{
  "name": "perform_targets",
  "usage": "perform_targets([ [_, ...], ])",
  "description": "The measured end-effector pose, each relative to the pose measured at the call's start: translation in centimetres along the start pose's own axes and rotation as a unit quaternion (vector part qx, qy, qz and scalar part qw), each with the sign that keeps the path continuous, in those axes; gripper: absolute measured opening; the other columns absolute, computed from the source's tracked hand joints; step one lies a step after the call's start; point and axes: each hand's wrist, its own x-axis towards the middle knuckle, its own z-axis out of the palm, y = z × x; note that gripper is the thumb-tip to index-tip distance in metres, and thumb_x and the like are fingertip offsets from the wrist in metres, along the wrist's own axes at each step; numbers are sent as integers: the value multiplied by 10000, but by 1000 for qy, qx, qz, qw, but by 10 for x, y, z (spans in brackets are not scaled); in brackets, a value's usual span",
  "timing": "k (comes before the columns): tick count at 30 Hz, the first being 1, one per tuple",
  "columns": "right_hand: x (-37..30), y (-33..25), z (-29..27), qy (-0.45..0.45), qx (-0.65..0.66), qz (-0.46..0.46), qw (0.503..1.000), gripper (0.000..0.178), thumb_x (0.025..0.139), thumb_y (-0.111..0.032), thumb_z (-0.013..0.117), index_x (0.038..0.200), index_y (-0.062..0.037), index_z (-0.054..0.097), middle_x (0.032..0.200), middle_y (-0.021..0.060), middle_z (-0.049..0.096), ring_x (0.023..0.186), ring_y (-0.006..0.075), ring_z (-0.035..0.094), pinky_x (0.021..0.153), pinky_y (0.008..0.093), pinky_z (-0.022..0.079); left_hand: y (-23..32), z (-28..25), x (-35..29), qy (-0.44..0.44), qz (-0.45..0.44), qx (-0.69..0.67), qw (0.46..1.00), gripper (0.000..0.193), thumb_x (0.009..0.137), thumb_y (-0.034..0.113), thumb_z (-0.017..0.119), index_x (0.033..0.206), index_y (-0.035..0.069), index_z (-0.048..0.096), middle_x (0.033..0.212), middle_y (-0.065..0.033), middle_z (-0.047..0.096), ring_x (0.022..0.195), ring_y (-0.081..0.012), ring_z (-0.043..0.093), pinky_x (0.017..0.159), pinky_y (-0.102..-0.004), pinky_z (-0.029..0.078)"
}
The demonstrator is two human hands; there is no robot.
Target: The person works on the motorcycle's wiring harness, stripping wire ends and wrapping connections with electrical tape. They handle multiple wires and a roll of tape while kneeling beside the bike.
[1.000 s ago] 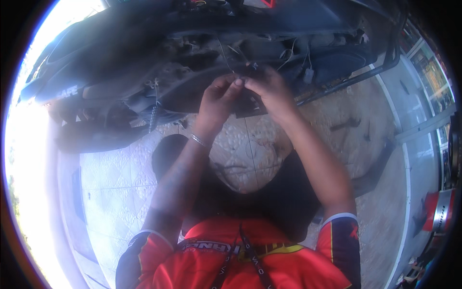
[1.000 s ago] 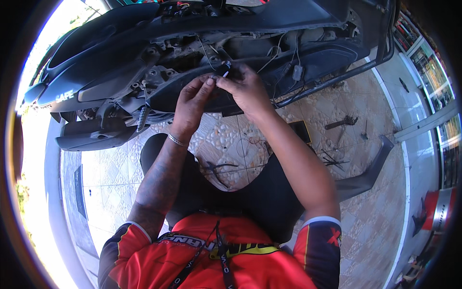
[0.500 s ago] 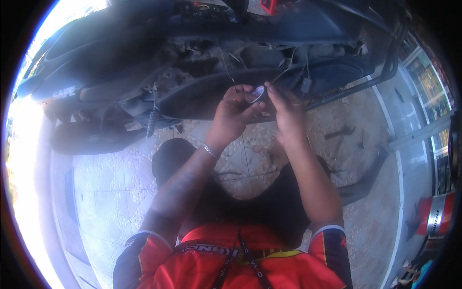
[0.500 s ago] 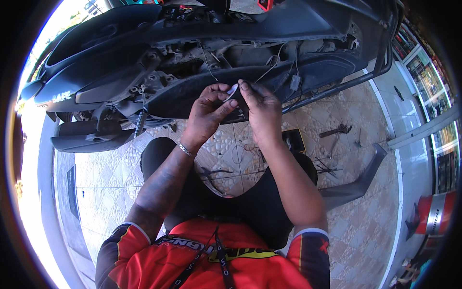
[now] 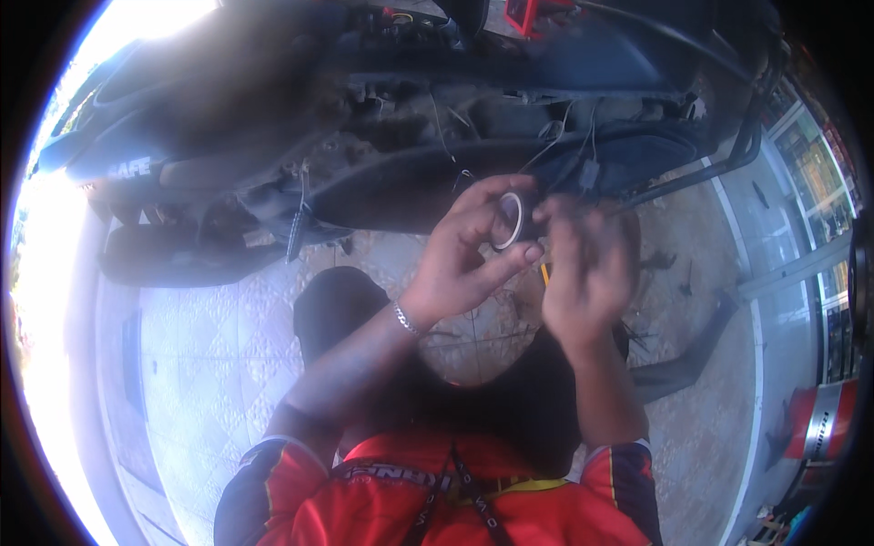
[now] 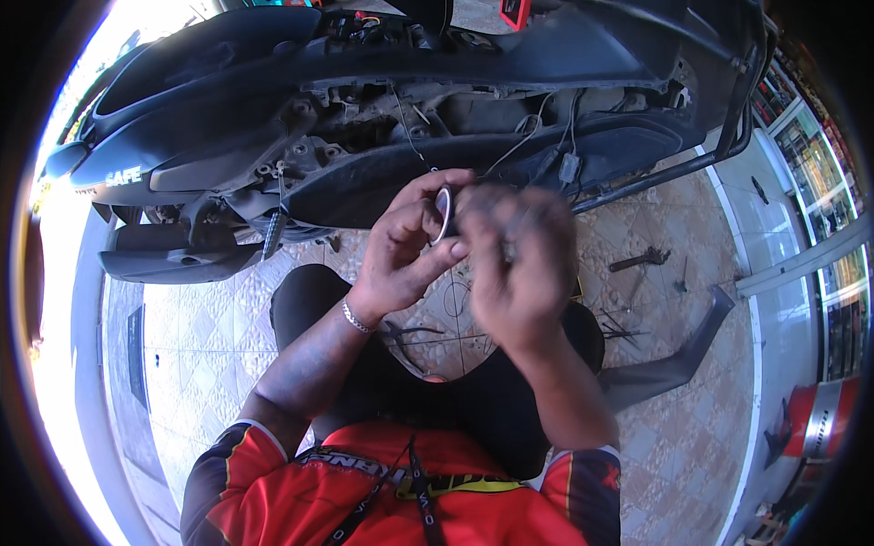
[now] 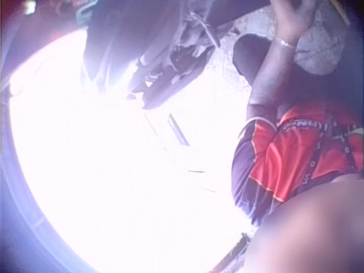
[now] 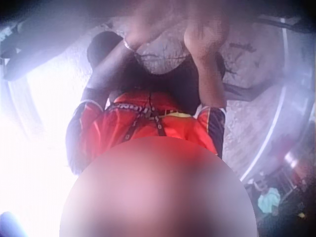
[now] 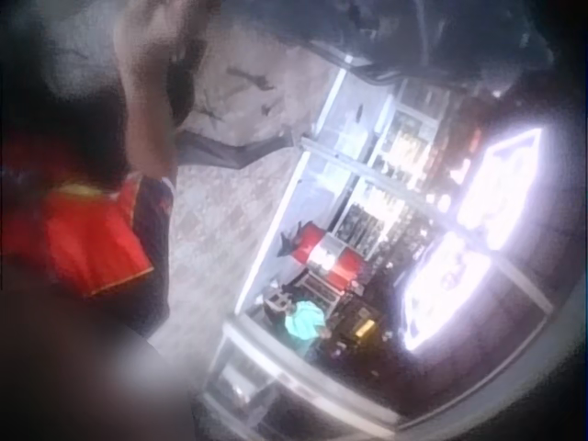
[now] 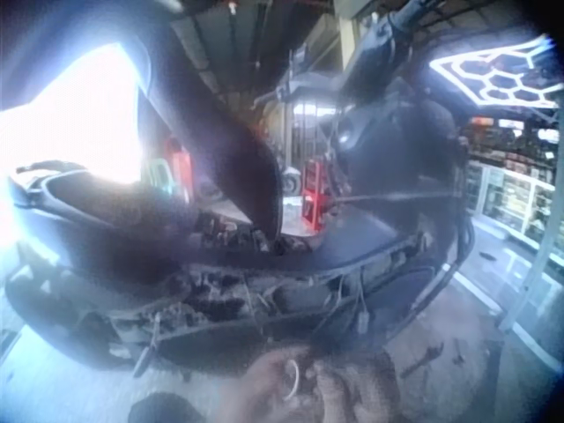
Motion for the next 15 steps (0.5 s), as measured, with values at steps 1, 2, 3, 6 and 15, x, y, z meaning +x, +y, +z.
perform_targets([
  [1,2,8,4,17,88,159,983,127,1005,-129,637,1016,-4,622,998,78,675,901,136,631,827,263,492,-3,4,-1,7,-22,-9,1000,229,871,53,773,808,34,553,1351,-180,555,1190,-178,534,968,-315,447],
  [2,3,15,10,35,136,185,973,135,1018,-138,622,1018,-4,619,995,74,674,900,124,627,825,260,491,-5,6,-3,8,-41,-7,999,254,869,47,779,788,34,539,1333,-176,568,1168,-171,539,957,-313,450],
  [3,4,21,15,52,182,212,959,145,1030,-148,607,1020,-4,616,993,69,673,900,113,623,824,257,490,-9,10,-3,30,-32,45,998,176,867,81,789,944,47,634,1184,-119,638,1144,-176,598,944,-342,505],
  [6,4,26,17,60,213,270,937,160,1054,-150,569,1012,-1,611,977,50,670,907,92,618,828,255,493,-17,18,-3,58,-185,-57,979,245,873,90,790,1043,56,618,1113,-85,642,1104,-129,576,925,-334,513],
  [15,-4,-2,5,157,100,-17,982,132,1071,-127,503,1111,-2,508,940,81,593,829,127,618,810,285,512,5,31,-4,-27,-28,62,997,232,903,144,749,1080,28,655,1093,-100,610,1017,-185,587,862,-341,490],
])
